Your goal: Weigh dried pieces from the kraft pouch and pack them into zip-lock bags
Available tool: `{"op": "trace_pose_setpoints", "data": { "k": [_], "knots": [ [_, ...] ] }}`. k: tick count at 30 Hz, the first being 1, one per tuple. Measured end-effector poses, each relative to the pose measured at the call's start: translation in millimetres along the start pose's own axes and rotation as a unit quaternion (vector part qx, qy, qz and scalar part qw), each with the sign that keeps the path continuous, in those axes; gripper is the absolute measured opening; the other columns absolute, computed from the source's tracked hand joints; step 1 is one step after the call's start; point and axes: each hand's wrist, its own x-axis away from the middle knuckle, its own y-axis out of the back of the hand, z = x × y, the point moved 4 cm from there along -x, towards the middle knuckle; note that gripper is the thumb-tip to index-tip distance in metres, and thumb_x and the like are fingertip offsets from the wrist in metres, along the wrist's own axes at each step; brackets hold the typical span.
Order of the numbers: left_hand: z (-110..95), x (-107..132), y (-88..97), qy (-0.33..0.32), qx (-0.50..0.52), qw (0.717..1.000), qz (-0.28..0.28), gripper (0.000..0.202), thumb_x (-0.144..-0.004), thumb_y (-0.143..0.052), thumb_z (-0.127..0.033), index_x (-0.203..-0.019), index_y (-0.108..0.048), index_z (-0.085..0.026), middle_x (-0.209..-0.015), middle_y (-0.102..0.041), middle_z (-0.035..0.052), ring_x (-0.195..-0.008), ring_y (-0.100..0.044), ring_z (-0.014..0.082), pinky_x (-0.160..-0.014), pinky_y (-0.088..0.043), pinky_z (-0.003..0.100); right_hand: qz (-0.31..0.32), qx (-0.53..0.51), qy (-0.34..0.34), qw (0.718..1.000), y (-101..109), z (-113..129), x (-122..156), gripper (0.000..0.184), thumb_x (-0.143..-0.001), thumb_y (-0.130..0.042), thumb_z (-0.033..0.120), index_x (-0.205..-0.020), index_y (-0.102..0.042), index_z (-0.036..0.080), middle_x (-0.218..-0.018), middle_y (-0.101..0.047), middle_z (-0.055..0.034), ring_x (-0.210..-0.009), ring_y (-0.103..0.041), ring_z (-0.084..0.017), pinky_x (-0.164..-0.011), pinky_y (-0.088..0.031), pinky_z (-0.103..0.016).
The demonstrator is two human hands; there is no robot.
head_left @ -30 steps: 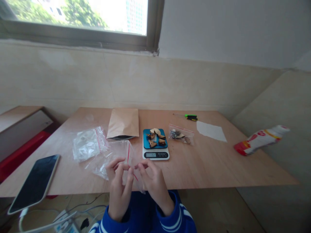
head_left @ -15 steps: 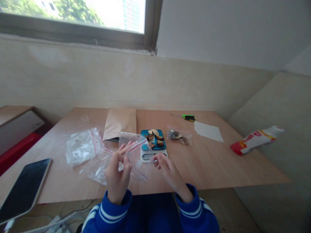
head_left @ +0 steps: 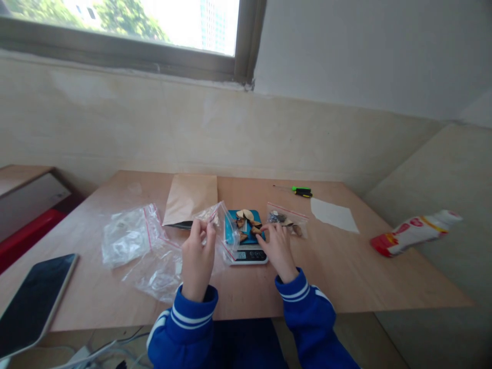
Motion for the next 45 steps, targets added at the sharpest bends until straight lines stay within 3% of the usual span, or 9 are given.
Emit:
{"op": "trace_pose_setpoints", "data": {
  "k": [5, 10, 15, 21, 28, 33, 39, 42, 45],
  "knots": [
    [7.6, 1.9, -5.6, 0.012, -0.025, 1.0, 0.001, 0.02, -0.09, -0.045, -0.038, -0.08, -0.051, -0.022, -0.073, -0.061, -0.0007, -0.076, -0.065, 0.0172, -0.067, -0.045, 0.025, -0.071, -0.172, -0.02, 0.982, 36.1, 28.1, -17.9, 0.016, -0.082, -0.061, 0.032, -0.089, -0.061, 0.018, -0.089, -0.061, -0.0081, -0.083, -0.057, -0.023, -0.076, -0.048, -0.038],
    [6.7, 2.2, -10.4, 0.017, -0.042, 0.999, -0.001, 0.021, -0.09, -0.045, -0.038, -0.076, -0.048, -0.022, -0.067, -0.059, -0.0019, -0.064, -0.06, 0.0154, -0.06, -0.04, 0.024, -0.011, -0.274, 0.059, 0.96, 51.8, 73.3, -30.0, 0.02, -0.088, -0.057, 0.037, -0.096, -0.064, 0.021, -0.098, -0.063, -0.0062, -0.094, -0.059, -0.02, -0.083, -0.048, -0.032],
    [12.4, 1.0, -4.2, 0.036, -0.085, 0.995, -0.032, 0.022, -0.089, -0.046, -0.035, -0.072, -0.045, -0.022, -0.064, -0.056, -0.0027, -0.057, -0.051, 0.0135, -0.056, -0.033, 0.024, -0.018, -0.248, 0.014, 0.968, 21.4, 36.7, -29.4, 0.025, -0.092, -0.047, 0.039, -0.101, -0.062, 0.02, -0.103, -0.061, -0.0096, -0.1, -0.058, -0.023, -0.092, -0.047, -0.04],
    [14.3, 0.9, -4.1, 0.054, -0.066, 0.996, -0.033, 0.023, -0.089, -0.046, -0.035, -0.071, -0.043, -0.022, -0.062, -0.051, -0.0039, -0.055, -0.049, 0.0132, -0.055, -0.031, 0.024, 0.074, -0.146, 0.056, 0.985, -24.6, 13.9, -9.7, 0.043, -0.078, -0.067, 0.038, -0.115, -0.057, 0.019, -0.121, -0.051, -0.015, -0.12, -0.048, -0.03, -0.103, -0.039, -0.048],
    [15.7, 3.8, -0.7, 0.058, -0.044, 0.997, -0.032, 0.025, -0.089, -0.047, -0.038, -0.069, -0.043, -0.022, -0.06, -0.05, -0.0045, -0.056, -0.051, 0.013, -0.057, -0.034, 0.023, 0.095, -0.107, 0.059, 0.988, -30.1, 23.8, -4.9, 0.024, -0.078, -0.07, 0.035, -0.098, -0.065, 0.022, -0.118, -0.054, -0.0116, -0.116, -0.05, -0.029, -0.101, -0.038, -0.047],
    [16.7, 9.1, 3.2, 0.063, -0.031, 0.997, -0.039, 0.028, -0.089, -0.047, -0.038, -0.067, -0.043, -0.022, -0.057, -0.049, -0.0052, -0.053, -0.05, 0.0126, -0.055, -0.034, 0.023, 0.062, -0.105, 0.056, 0.991, -30.8, 20.4, -0.9, 0.02, -0.075, -0.073, 0.034, -0.089, -0.067, 0.021, -0.115, -0.059, -0.0102, -0.111, -0.054, -0.028, -0.097, -0.04, -0.046],
    [18.4, 14.0, 0.1, 0.068, -0.032, 0.997, -0.024, 0.028, -0.09, -0.045, -0.042, -0.07, -0.044, -0.022, -0.059, -0.052, -0.0043, -0.055, -0.052, 0.0139, -0.056, -0.035, 0.024, 0.011, -0.146, 0.029, 0.989, -8.9, 28.1, -6.1, 0.013, -0.079, -0.069, 0.034, -0.076, -0.064, 0.022, -0.105, -0.063, -0.0081, -0.105, -0.057, -0.028, -0.093, -0.04, -0.048],
    [20.0, 14.2, -2.7, 0.072, -0.029, 0.997, -0.015, 0.027, -0.09, -0.044, -0.042, -0.071, -0.044, -0.023, -0.062, -0.055, -0.0029, -0.059, -0.055, 0.0153, -0.058, -0.036, 0.025, -0.044, -0.244, 0.043, 0.968, 17.6, 44.9, -12.4, 0.013, -0.083, -0.064, 0.033, -0.078, -0.061, 0.021, -0.093, -0.062, -0.0061, -0.095, -0.06, -0.022, -0.089, -0.044, -0.04],
    [19.3, 14.4, -4.3, 0.074, -0.032, 0.997, -0.008, 0.026, -0.09, -0.043, -0.042, -0.072, -0.045, -0.023, -0.065, -0.057, -0.0018, -0.062, -0.057, 0.0163, -0.059, -0.037, 0.025, -0.043, -0.294, 0.072, 0.952, 38.5, 68.8, -14.8, 0.011, -0.085, -0.063, 0.031, -0.081, -0.061, 0.021, -0.089, -0.061, -0.0045, -0.093, -0.06, -0.02, -0.087, -0.046, -0.035]
  ]
}}
